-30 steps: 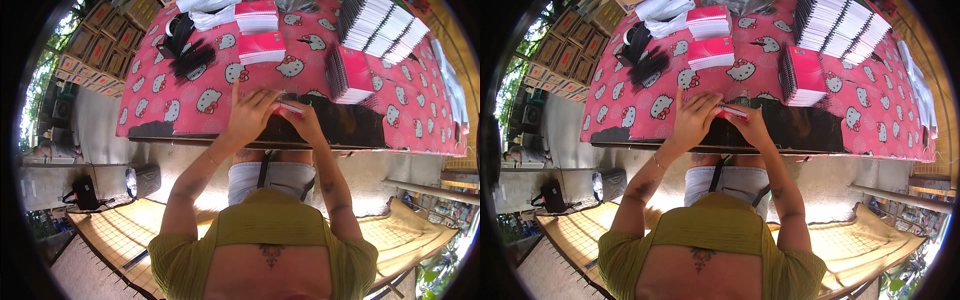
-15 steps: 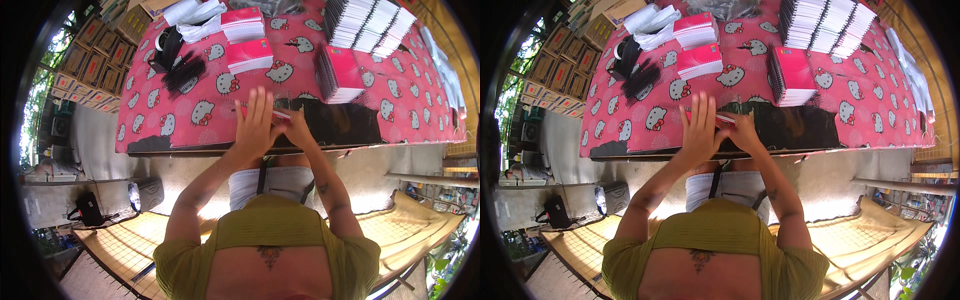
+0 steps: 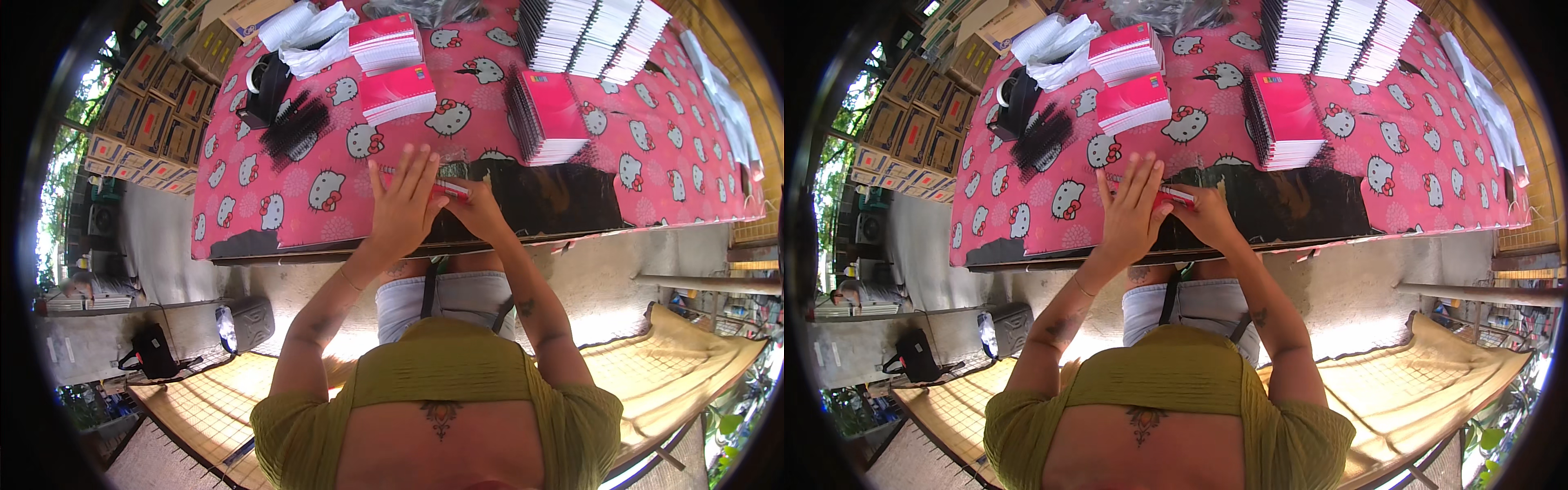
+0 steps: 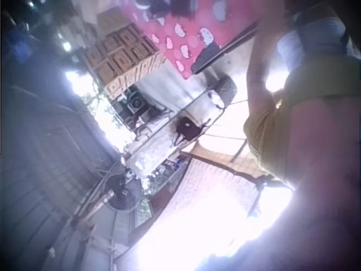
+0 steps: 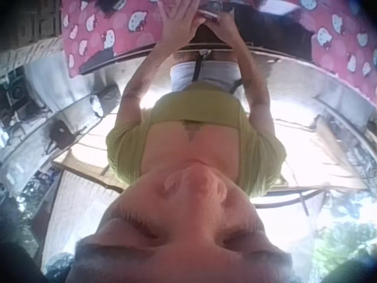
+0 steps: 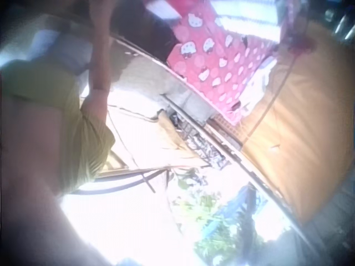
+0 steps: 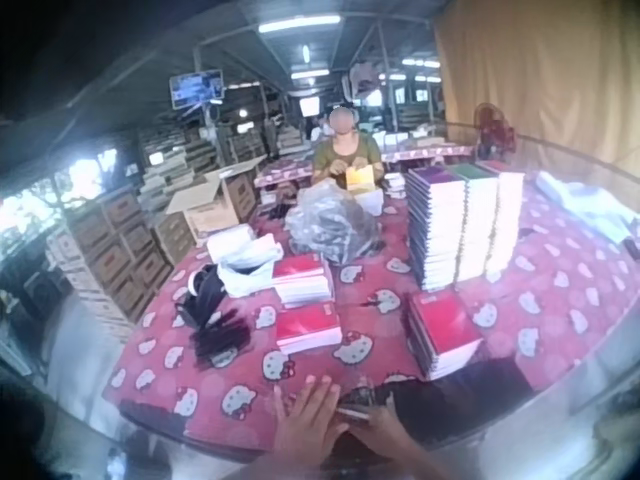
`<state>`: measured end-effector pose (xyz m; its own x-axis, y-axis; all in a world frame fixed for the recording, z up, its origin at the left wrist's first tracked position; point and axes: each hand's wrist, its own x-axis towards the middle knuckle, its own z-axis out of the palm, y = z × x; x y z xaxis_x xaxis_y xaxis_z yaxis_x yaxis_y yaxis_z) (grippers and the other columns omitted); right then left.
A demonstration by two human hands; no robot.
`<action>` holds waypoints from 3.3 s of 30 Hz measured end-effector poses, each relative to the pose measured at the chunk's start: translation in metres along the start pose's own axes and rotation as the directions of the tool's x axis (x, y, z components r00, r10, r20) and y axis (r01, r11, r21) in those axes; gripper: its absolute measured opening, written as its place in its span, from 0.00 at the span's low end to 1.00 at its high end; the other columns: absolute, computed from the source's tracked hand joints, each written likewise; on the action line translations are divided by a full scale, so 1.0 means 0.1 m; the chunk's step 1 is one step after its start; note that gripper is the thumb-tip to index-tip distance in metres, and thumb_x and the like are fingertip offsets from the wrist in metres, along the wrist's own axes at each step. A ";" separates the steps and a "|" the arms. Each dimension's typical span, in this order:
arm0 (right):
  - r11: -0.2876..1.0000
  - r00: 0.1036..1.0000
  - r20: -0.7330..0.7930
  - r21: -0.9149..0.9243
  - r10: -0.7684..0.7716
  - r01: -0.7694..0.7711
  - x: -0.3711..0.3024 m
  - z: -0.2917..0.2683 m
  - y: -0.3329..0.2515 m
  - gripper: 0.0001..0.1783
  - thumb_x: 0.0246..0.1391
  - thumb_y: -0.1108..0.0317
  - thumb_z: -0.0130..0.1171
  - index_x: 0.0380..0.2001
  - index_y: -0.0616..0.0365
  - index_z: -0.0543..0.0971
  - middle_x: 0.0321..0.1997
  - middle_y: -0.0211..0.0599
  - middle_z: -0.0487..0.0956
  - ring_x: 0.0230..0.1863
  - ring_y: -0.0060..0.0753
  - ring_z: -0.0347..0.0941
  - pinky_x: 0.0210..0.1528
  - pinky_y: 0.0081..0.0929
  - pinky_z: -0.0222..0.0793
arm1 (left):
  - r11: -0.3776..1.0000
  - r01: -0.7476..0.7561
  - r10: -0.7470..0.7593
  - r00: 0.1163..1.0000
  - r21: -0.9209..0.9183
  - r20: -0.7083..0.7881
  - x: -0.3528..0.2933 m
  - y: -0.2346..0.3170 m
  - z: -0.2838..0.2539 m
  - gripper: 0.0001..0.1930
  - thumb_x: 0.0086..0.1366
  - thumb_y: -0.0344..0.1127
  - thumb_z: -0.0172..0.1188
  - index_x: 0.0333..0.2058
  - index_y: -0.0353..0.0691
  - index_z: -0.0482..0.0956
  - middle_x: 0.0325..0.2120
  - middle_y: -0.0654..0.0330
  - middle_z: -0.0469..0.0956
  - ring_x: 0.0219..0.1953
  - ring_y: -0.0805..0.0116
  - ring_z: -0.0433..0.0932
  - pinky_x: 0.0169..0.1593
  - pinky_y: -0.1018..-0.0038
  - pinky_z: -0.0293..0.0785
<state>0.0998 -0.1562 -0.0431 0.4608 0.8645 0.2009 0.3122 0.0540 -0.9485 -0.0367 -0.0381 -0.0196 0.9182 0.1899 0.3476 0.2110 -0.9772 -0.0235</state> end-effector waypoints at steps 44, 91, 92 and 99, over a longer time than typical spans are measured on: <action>0.971 0.989 0.145 -0.235 -0.002 0.037 -0.02 -0.68 -0.44 0.11 0.53 0.74 0.66 0.41 0.62 0.83 0.34 0.37 0.83 0.33 0.25 0.78 0.39 0.24 0.71 | 0.918 -0.161 0.055 0.957 -0.364 -0.284 0.22 -0.05 -0.10 0.07 0.61 0.34 0.65 0.39 0.48 0.80 0.37 0.69 0.79 0.47 0.68 0.78 0.69 0.38 0.38; 0.960 0.953 -0.246 -0.255 -0.177 0.112 -0.26 -0.83 -0.58 0.10 0.60 0.76 0.58 0.44 0.63 0.82 0.40 0.43 0.83 0.41 0.35 0.81 0.45 0.28 0.74 | 0.885 -0.222 0.144 0.967 -0.410 -0.212 0.38 -0.02 -0.28 0.13 0.58 0.29 0.64 0.43 0.40 0.80 0.38 0.58 0.75 0.41 0.55 0.76 0.45 0.61 0.73; 0.958 0.918 -0.353 -0.275 -0.183 0.085 -0.28 -0.89 -0.65 0.10 0.60 0.75 0.59 0.44 0.63 0.82 0.40 0.44 0.83 0.42 0.37 0.81 0.46 0.29 0.73 | 0.880 -0.218 0.144 0.969 -0.422 -0.200 0.38 -0.03 -0.30 0.13 0.58 0.29 0.64 0.43 0.40 0.80 0.38 0.58 0.75 0.41 0.55 0.76 0.45 0.61 0.74; 0.669 0.739 -0.486 -0.740 -0.466 -0.066 -0.17 -1.62 -0.54 0.24 0.59 0.67 0.62 0.58 0.62 0.74 0.52 0.48 0.80 0.58 0.49 0.73 0.58 0.39 0.67 | 0.863 -0.230 0.197 0.973 -0.450 -0.118 1.02 -0.06 -0.80 0.10 0.59 0.29 0.63 0.41 0.40 0.81 0.33 0.58 0.79 0.38 0.53 0.79 0.41 0.61 0.75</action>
<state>0.2099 -0.2547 0.0440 0.5994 0.3709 0.7093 0.7936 -0.3905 -0.4665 0.0287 -0.0200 0.0910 0.8955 -0.0191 0.4446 -0.1797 -0.9295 0.3220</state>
